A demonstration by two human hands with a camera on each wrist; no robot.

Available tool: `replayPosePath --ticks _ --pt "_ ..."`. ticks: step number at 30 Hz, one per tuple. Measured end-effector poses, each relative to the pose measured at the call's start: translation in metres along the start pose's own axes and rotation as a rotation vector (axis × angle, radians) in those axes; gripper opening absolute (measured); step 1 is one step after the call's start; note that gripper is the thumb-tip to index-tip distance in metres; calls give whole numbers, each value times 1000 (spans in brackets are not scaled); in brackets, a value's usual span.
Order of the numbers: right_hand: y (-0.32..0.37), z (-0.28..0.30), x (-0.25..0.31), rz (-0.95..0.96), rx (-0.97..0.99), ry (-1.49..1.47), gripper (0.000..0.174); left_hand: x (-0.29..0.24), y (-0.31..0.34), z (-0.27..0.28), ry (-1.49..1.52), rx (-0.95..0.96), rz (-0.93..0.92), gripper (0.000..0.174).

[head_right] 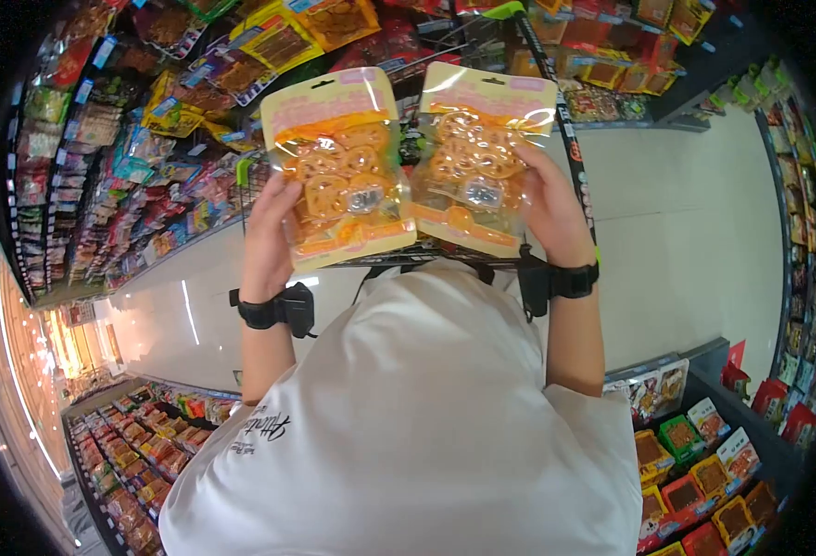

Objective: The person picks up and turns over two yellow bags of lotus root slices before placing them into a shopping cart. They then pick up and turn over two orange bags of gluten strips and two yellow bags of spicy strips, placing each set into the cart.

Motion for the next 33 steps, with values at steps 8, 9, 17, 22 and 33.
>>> replayPosePath --ticks 8,9,17,22,33 --pt "-2 18 9 69 -151 68 34 13 -5 10 54 44 1 36" --pt "1 17 11 92 -159 89 37 11 -3 9 62 43 -17 37" --pt "4 8 19 149 -139 136 33 13 1 9 172 49 -64 41" --pt "5 6 20 136 -137 132 31 13 -2 12 212 40 -29 40" --pt "5 10 26 172 -156 243 35 21 -12 34 47 -212 -80 32"
Point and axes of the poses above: each hand's wrist, its own y-axis away from the middle knuckle, its own z-axis out of the back of the hand, x = y × z, the point moved 6 cm from there along -y, towards the middle knuckle, and after that the axes turned 7 degrees about -x, right-handed, at the moved point
